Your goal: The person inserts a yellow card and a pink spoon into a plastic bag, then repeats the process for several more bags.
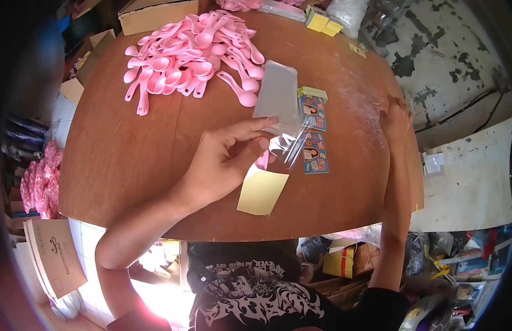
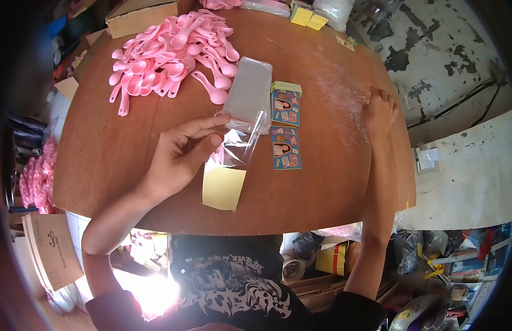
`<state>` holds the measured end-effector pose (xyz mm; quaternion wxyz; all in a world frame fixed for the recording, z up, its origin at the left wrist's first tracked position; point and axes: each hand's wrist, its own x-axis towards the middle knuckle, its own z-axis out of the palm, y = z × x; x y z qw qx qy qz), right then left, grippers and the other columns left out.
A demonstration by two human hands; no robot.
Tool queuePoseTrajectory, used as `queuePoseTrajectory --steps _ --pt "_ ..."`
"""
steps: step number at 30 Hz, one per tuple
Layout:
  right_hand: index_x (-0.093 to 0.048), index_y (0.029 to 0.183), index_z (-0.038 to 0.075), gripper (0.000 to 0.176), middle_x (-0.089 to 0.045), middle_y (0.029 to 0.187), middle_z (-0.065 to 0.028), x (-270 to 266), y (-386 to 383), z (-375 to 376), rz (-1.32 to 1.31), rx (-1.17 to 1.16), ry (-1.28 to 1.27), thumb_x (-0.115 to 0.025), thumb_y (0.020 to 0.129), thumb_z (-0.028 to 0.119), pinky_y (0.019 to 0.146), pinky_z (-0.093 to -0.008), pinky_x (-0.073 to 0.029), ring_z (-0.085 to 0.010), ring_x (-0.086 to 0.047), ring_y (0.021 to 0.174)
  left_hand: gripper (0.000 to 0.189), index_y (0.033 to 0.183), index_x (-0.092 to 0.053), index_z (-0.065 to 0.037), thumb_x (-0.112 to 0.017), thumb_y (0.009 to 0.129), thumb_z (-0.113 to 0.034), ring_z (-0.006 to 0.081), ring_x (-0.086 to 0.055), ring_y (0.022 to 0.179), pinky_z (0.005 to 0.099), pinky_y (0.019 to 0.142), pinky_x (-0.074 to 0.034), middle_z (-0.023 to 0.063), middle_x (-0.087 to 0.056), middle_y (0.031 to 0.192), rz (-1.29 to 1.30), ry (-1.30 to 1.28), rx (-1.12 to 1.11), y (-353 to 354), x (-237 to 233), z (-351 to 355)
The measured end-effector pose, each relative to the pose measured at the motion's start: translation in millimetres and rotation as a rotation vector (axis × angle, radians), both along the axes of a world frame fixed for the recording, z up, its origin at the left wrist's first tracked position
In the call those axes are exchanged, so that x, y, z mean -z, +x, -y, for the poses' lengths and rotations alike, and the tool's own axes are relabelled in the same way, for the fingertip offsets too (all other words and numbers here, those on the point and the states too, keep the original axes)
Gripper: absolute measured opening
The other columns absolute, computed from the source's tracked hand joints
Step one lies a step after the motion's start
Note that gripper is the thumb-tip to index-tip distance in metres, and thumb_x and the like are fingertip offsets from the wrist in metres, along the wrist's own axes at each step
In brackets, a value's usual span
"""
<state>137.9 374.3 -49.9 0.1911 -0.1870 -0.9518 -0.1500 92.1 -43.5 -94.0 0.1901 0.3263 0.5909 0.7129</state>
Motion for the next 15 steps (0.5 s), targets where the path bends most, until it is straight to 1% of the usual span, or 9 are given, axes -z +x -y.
queuePoseTrajectory --steps 2,3,5,7,8,9,10,13,15 --pt "-0.067 0.107 0.0 0.028 -0.071 0.094 -0.0105 7.3 -2.1 23.1 -0.424 0.007 -0.503 -0.064 0.086 0.019 0.075 -0.0365 -0.053 -0.0243 -0.068 0.09 0.034 0.13 -0.054 0.001 -0.055 0.096 -0.004 0.0084 -0.06 0.096 0.0241 0.082 -0.049 0.0082 -0.068 0.108 0.002 0.006 -0.012 -2.1 -1.8 -0.7" --pt "-0.066 0.113 0.002 0.03 -0.071 0.097 -0.009 10.1 -0.7 33.9 -0.45 -0.138 -0.667 -0.066 0.088 0.019 0.078 -0.0317 -0.053 -0.0202 -0.067 0.09 0.034 0.13 -0.053 0.001 -0.055 0.097 -0.005 0.0084 -0.06 0.096 0.0241 0.081 -0.049 0.008 -0.068 0.107 0.014 -0.005 -0.012 -1.0 -0.4 -0.3" --pt "-0.067 0.109 0.0 0.027 -0.07 0.097 -0.0081 -1.6 8.8 95.7 -0.358 -0.359 -0.865 -0.066 0.09 0.018 0.078 -0.0278 -0.052 -0.0151 -0.066 0.09 0.035 0.131 -0.053 0.001 -0.055 0.097 -0.005 0.0087 -0.06 0.096 0.0242 0.082 -0.049 0.0083 -0.068 0.108 0.036 -0.01 0.01 -2.2 3.1 -2.1" --pt "-0.067 0.11 -0.001 0.028 -0.069 0.099 -0.0075 -3.5 18.0 140.0 -0.048 -0.541 -1.165 -0.066 0.092 0.02 0.078 -0.026 -0.051 -0.0118 -0.064 0.091 0.035 0.131 -0.052 0.001 -0.054 0.097 -0.005 0.0089 -0.06 0.096 0.0243 0.082 -0.049 0.0086 -0.068 0.108 0.039 -0.009 0.032 -2.6 1.7 -3.2" --pt "-0.066 0.11 -0.001 0.029 -0.069 0.099 -0.0069 3.1 22.2 154.0 0.095 -0.597 -1.415 -0.066 0.091 0.022 0.078 -0.0252 -0.05 -0.0098 -0.063 0.09 0.035 0.132 -0.052 0.001 -0.054 0.097 -0.005 0.0091 -0.06 0.096 0.0245 0.083 -0.049 0.0089 -0.068 0.108 0.053 -0.014 0.02 -1.2 0.6 -2.8" --pt "-0.067 0.108 0.0 0.028 -0.069 0.097 -0.0059 1.7 26.1 172.9 0.22 -0.575 -1.54 -0.067 0.091 0.022 0.077 -0.0253 -0.05 -0.009 -0.062 0.09 0.036 0.132 -0.052 0.001 -0.054 0.097 -0.005 0.0094 -0.06 0.096 0.0247 0.083 -0.049 0.0092 -0.068 0.108 0.067 -0.016 0.005 -0.3 -0.6 -2.6" --pt "-0.067 0.106 -0.001 0.025 -0.068 0.094 -0.0045 11.4 28.6 185.0 0.244 -0.634 -1.624 -0.068 0.09 0.019 0.076 -0.0244 -0.05 -0.0086 -0.063 0.088 0.036 0.132 -0.052 0.001 -0.054 0.097 -0.005 0.0094 -0.06 0.096 0.0247 0.083 -0.049 0.0092 -0.068 0.108 0.063 -0.018 0.002 -0.2 -1.3 -3.0" --pt "-0.065 0.105 -0.003 0.022 -0.068 0.093 -0.0054 23.8 29.2 211.6 0.209 -0.655 -1.682 -0.068 0.09 0.013 0.074 -0.0232 -0.051 -0.0082 -0.064 0.085 0.034 0.13 -0.052 0.004 -0.054 0.096 -0.002 0.0094 -0.061 0.092 0.0248 0.079 -0.05 0.0114 -0.068 0.107 0.014 0.015 -0.032 -0.5 0.1 -3.5" --pt "-0.064 0.104 -0.004 0.019 -0.068 0.094 -0.0071 30.6 29.5 215.6 0.068 -0.629 -1.663 -0.067 0.089 0.007 0.074 -0.0226 -0.052 -0.0089 -0.064 0.084 0.043 0.136 -0.046 0.001 -0.057 0.095 -0.006 0.013 -0.062 0.099 0.0276 0.087 -0.051 0.0111 -0.065 0.114 0.107 0.107 0.052 -0.7 2.2 -3.0"
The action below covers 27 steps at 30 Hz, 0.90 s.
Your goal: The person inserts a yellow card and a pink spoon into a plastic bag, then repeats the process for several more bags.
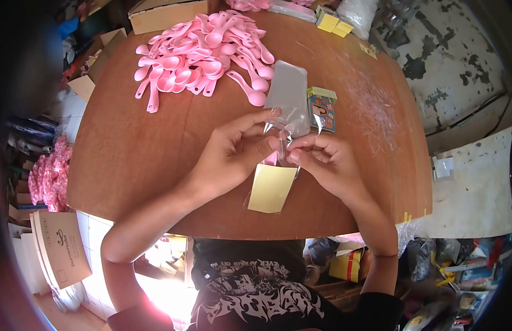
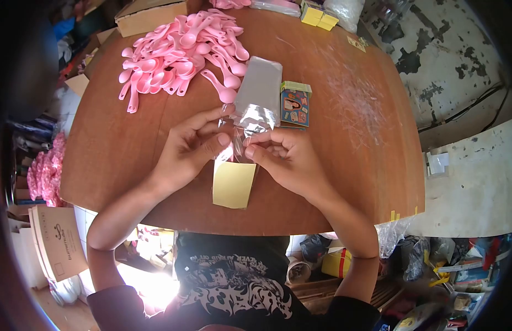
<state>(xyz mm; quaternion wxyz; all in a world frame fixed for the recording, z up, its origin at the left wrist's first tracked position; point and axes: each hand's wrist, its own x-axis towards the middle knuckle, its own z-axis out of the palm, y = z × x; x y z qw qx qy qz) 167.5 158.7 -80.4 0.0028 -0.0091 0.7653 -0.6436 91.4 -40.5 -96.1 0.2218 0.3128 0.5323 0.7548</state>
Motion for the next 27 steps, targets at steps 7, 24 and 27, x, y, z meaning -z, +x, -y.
queuePoseTrajectory --steps 7,24,27 --pt "-0.063 0.101 -0.005 0.014 -0.068 0.095 -0.0089 1.5 3.4 -2.7 -0.117 0.091 0.001 -0.065 0.089 0.001 0.076 -0.0235 -0.053 -0.011 -0.065 0.086 0.033 0.122 -0.056 0.005 -0.062 0.093 -0.01 0.0152 -0.065 0.097 0.0288 0.086 -0.055 0.0116 -0.067 0.108 0.153 -0.163 0.136 -3.8 4.3 -1.6" --pt "-0.068 0.1 -0.002 0.011 -0.068 0.093 -0.0084 6.5 3.9 -17.0 -0.233 0.035 -0.139 -0.061 0.091 0.0 0.072 -0.0249 -0.051 -0.012 -0.063 0.082 0.018 0.107 -0.068 0.0 -0.062 0.091 -0.005 0.0127 -0.065 0.091 0.0271 0.08 -0.055 0.0093 -0.07 0.1 0.048 -0.066 0.031 -4.8 5.7 2.1" --pt "-0.069 0.098 -0.002 0.012 -0.068 0.093 -0.0088 6.9 3.0 -21.7 -0.283 -0.051 -0.138 -0.06 0.091 -0.003 0.072 -0.0253 -0.051 -0.0121 -0.063 0.082 0.016 0.104 -0.07 -0.001 -0.061 0.09 0.0 0.0123 -0.065 0.091 0.0269 0.081 -0.054 0.0087 -0.07 0.1 -0.031 -0.087 0.017 -5.6 6.0 3.4"
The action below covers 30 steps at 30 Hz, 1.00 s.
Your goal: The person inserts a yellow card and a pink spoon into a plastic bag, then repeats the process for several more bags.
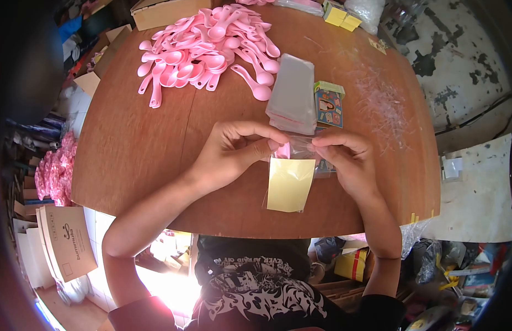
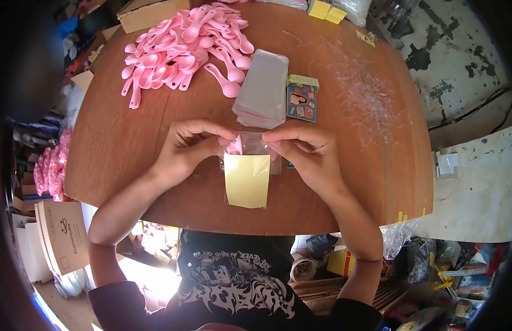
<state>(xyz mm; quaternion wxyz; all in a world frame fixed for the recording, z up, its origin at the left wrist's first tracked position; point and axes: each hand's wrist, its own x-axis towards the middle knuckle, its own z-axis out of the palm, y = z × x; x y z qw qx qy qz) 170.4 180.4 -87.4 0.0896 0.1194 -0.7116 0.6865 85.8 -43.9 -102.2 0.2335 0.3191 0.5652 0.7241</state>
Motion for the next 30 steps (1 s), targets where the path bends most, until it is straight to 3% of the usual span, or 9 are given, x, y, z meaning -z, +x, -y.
queuePoseTrajectory --steps 16,23,28,30 --pt "-0.069 0.099 -0.004 0.019 -0.066 0.099 -0.0089 -3.0 3.9 -0.8 -0.028 -0.029 0.088 -0.054 0.09 -0.009 0.077 -0.024 -0.049 -0.0118 -0.061 0.088 0.014 0.098 -0.068 0.002 -0.058 0.09 0.005 0.014 -0.064 0.093 0.0282 0.084 -0.053 0.0089 -0.069 0.098 -0.018 0.019 0.043 -0.6 -0.1 3.4" --pt "-0.068 0.101 -0.004 0.018 -0.065 0.101 -0.0095 -6.0 7.3 4.4 -0.017 -0.007 0.093 -0.054 0.09 -0.007 0.08 -0.0247 -0.048 -0.0126 -0.061 0.092 0.015 0.1 -0.067 0.004 -0.057 0.089 0.006 0.0171 -0.065 0.094 0.0312 0.082 -0.056 0.0106 -0.068 0.098 0.054 0.025 0.045 -0.7 -2.2 4.1" --pt "-0.068 0.102 -0.004 0.015 -0.064 0.101 -0.0096 -5.7 4.7 -0.9 0.004 -0.04 0.122 -0.056 0.092 -0.002 0.084 -0.0264 -0.047 -0.0133 -0.061 0.094 0.014 0.102 -0.067 0.003 -0.062 0.089 0.001 0.018 -0.065 0.095 0.0304 0.082 -0.055 0.0113 -0.068 0.102 0.293 0.042 0.089 -3.0 -8.8 5.3" --pt "-0.067 0.101 -0.005 0.013 -0.063 0.101 -0.0094 -1.3 4.2 4.3 -0.004 -0.001 0.089 -0.061 0.091 -0.001 0.084 -0.0265 -0.05 -0.0137 -0.062 0.095 0.014 0.102 -0.066 0.003 -0.064 0.089 0.0 0.0173 -0.065 0.094 0.0308 0.082 -0.055 0.0126 -0.068 0.103 0.183 -0.006 0.061 0.3 -5.8 2.0"
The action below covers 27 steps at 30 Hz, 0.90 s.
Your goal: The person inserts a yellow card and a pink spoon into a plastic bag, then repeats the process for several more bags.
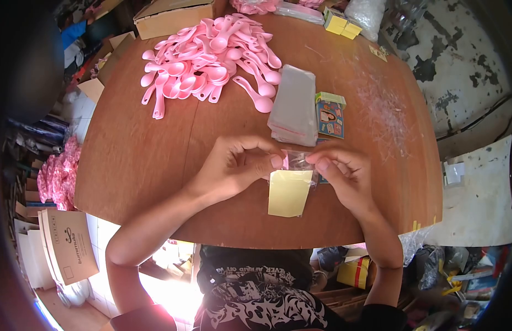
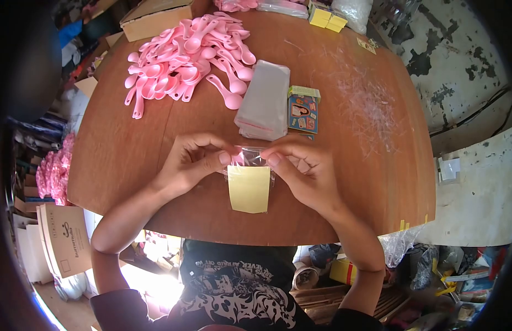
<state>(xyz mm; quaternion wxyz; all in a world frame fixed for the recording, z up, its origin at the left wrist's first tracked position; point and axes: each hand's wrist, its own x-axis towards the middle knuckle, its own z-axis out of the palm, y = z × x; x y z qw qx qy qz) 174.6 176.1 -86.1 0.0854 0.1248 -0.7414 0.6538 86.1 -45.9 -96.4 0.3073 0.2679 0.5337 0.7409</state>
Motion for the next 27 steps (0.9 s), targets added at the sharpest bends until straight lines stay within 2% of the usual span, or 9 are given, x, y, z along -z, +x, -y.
queuePoseTrajectory --steps 1,2,5,7,10,19,23,27 --pt "-0.067 0.101 -0.005 0.013 -0.063 0.101 -0.0094 1.6 -0.4 1.8 -0.001 -0.001 -0.001 -0.061 0.091 -0.001 0.084 -0.0265 -0.05 -0.0137 -0.062 0.095 0.015 0.103 -0.066 0.002 -0.065 0.088 -0.001 0.0166 -0.066 0.093 0.0311 0.081 -0.056 0.0138 -0.068 0.104 -0.109 -0.046 -0.023 0.8 2.3 -1.4" --pt "-0.067 0.101 -0.005 0.013 -0.062 0.101 -0.0092 2.9 -0.7 3.2 -0.001 0.014 0.001 -0.063 0.089 -0.001 0.083 -0.0261 -0.052 -0.0136 -0.062 0.095 0.015 0.103 -0.066 0.002 -0.065 0.088 -0.001 0.0166 -0.066 0.093 0.0311 0.081 -0.056 0.0138 -0.068 0.104 -0.109 -0.047 -0.023 0.0 4.8 -2.0" --pt "-0.067 0.1 -0.004 0.014 -0.062 0.101 -0.0089 5.8 -1.6 3.6 -0.015 0.04 0.03 -0.066 0.086 -0.003 0.08 -0.0252 -0.056 -0.0132 -0.063 0.094 0.018 0.101 -0.066 0.002 -0.071 0.085 -0.003 0.0158 -0.066 0.094 0.0295 0.082 -0.056 0.0114 -0.069 0.101 -0.219 -0.109 -0.039 -3.0 7.1 -3.3" --pt "-0.066 0.1 -0.003 0.016 -0.061 0.102 -0.0089 6.0 -1.5 3.3 -0.028 0.05 0.057 -0.067 0.084 -0.004 0.078 -0.0247 -0.058 -0.013 -0.063 0.093 0.018 0.099 -0.067 0.002 -0.072 0.083 -0.001 0.0148 -0.065 0.097 0.0269 0.084 -0.055 0.0094 -0.07 0.098 -0.386 -0.182 -0.05 -3.7 2.5 -2.5" --pt "-0.067 0.1 -0.002 0.016 -0.061 0.102 -0.0089 6.0 -1.1 3.1 0.022 0.06 0.072 -0.068 0.084 -0.004 0.078 -0.0251 -0.058 -0.0131 -0.063 0.093 0.016 0.098 -0.067 0.002 -0.072 0.082 0.001 0.0133 -0.065 0.096 0.0256 0.086 -0.055 0.0081 -0.069 0.098 -0.426 -0.161 -0.073 -3.9 5.2 -3.8" --pt "-0.067 0.099 -0.002 0.017 -0.062 0.102 -0.0083 8.6 -1.5 3.9 0.014 0.087 0.055 -0.068 0.083 -0.006 0.075 -0.024 -0.058 -0.0128 -0.065 0.089 0.02 0.103 -0.066 0.003 -0.069 0.083 0.004 0.0147 -0.065 0.098 0.026 0.087 -0.056 0.01 -0.068 0.102 -0.233 -0.134 0.0 -6.1 5.4 -3.3" --pt "-0.067 0.098 -0.002 0.016 -0.062 0.101 -0.0081 10.9 -2.4 4.6 0.012 0.105 0.05 -0.068 0.083 -0.006 0.073 -0.0234 -0.057 -0.0121 -0.065 0.087 0.023 0.106 -0.064 0.003 -0.068 0.084 0.005 0.0147 -0.066 0.095 0.025 0.085 -0.056 0.0112 -0.068 0.103 -0.271 -0.141 -0.019 -6.0 7.8 -3.8" --pt "-0.068 0.096 -0.002 0.013 -0.062 0.1 -0.0081 12.0 -1.9 6.4 0.004 0.142 0.079 -0.068 0.083 -0.006 0.073 -0.0233 -0.057 -0.0122 -0.064 0.086 0.036 0.118 -0.057 0.003 -0.068 0.084 0.004 0.015 -0.067 0.093 0.0263 0.081 -0.058 0.0137 -0.068 0.105 -0.067 -0.142 -0.03 -4.2 6.2 -4.3"
